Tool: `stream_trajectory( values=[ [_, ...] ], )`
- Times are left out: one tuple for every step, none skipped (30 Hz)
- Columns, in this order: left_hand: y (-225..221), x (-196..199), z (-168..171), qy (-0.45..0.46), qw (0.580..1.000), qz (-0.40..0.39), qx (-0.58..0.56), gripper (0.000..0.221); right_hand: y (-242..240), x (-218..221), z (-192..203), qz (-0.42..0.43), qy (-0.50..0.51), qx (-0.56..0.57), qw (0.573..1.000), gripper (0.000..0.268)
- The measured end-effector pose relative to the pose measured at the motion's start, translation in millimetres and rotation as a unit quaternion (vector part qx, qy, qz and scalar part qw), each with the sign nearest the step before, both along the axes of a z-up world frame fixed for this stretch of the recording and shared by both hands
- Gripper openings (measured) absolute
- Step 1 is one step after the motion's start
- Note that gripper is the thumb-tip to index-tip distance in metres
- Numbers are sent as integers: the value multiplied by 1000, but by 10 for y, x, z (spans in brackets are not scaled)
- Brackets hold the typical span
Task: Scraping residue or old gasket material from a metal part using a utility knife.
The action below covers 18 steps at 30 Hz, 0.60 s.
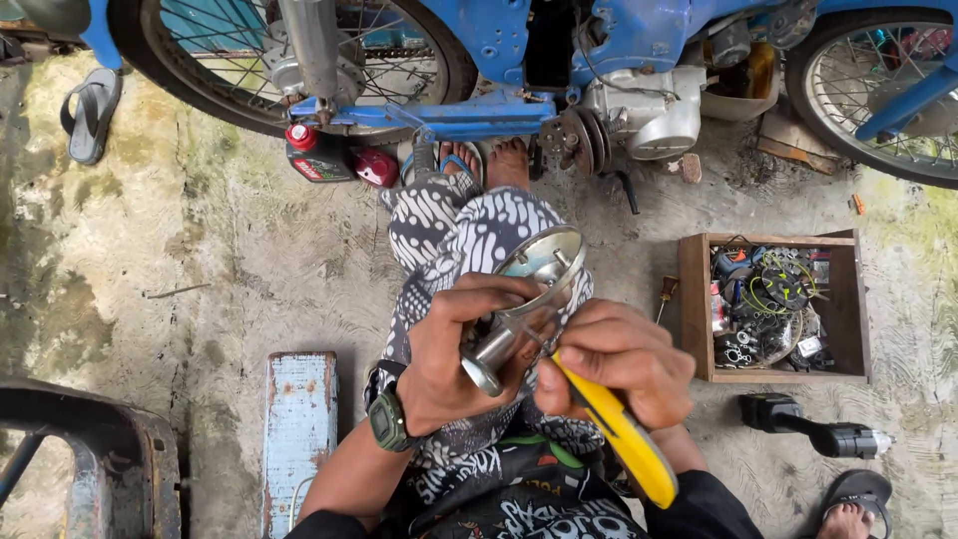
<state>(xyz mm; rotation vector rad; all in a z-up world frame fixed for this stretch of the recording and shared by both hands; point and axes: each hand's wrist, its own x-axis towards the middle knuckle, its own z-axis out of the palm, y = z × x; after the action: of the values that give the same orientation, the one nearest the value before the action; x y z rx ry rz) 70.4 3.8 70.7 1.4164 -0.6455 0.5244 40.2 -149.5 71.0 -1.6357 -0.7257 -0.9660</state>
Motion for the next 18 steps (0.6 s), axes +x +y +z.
stream_trajectory(
  values=[
    [-30, 73, -26, 2, 1000, 0, 1, 29, -70, 71, -36, 0, 2, 1, 1000, 17],
    [-58, 133, -55, -6, 1000, -9, -15, 27, -140, 132, -73, 0, 4, -5, 1000, 18],
    [-85, 192, -87, -14, 999, -18, -30, 26, -208, 192, -113, 1, 7, -11, 1000, 18],
    [-60, 243, -52, -11, 999, -19, -30, 26, -150, 244, -20, 1, 10, -11, 1000, 18],
    [-36, 293, -16, -26, 999, -28, 26, 27, -93, 298, 74, -13, 9, -42, 999, 15],
    [-8, 347, 23, -42, 995, -38, 81, 30, -33, 355, 169, -27, 7, -72, 997, 15],
    [-29, 392, 12, -39, 995, -39, 82, 30, -97, 427, 126, -27, 9, -71, 997, 15],
    [-53, 429, -2, -30, 995, -33, 93, 31, -163, 493, 80, -40, 10, -60, 997, 16],
    [-75, 465, -16, -21, 994, -26, 104, 32, -228, 556, 35, -53, 11, -50, 997, 17],
    [-77, 511, -24, -19, 994, -26, 104, 32, -216, 560, 116, -52, 13, -49, 997, 17],
    [-78, 557, -32, -20, 995, -42, 92, 31, -204, 564, 198, -31, 38, -91, 995, 15],
    [-73, 596, -40, -21, 995, -59, 81, 31, -186, 561, 279, -10, 64, -131, 989, 16],
    [-83, 636, -11, -18, 995, -60, 83, 31, -224, 621, 265, -10, 67, -130, 989, 16],
    [-92, 670, 17, -8, 995, -53, 87, 31, -261, 674, 253, -28, 77, -109, 991, 16],
    [-100, 702, 45, 3, 995, -46, 92, 31, -297, 725, 241, -47, 87, -89, 991, 18],
    [-82, 743, 3, 4, 995, -46, 92, 31, -259, 771, 234, -47, 88, -89, 991, 18],
    [-64, 781, -38, 2, 993, -88, 76, 32, -221, 815, 228, -26, 55, -101, 993, 16],
    [-38, 814, -76, 2, 989, -131, 62, 32, -175, 854, 222, -4, 23, -112, 993, 15]
  ],
)
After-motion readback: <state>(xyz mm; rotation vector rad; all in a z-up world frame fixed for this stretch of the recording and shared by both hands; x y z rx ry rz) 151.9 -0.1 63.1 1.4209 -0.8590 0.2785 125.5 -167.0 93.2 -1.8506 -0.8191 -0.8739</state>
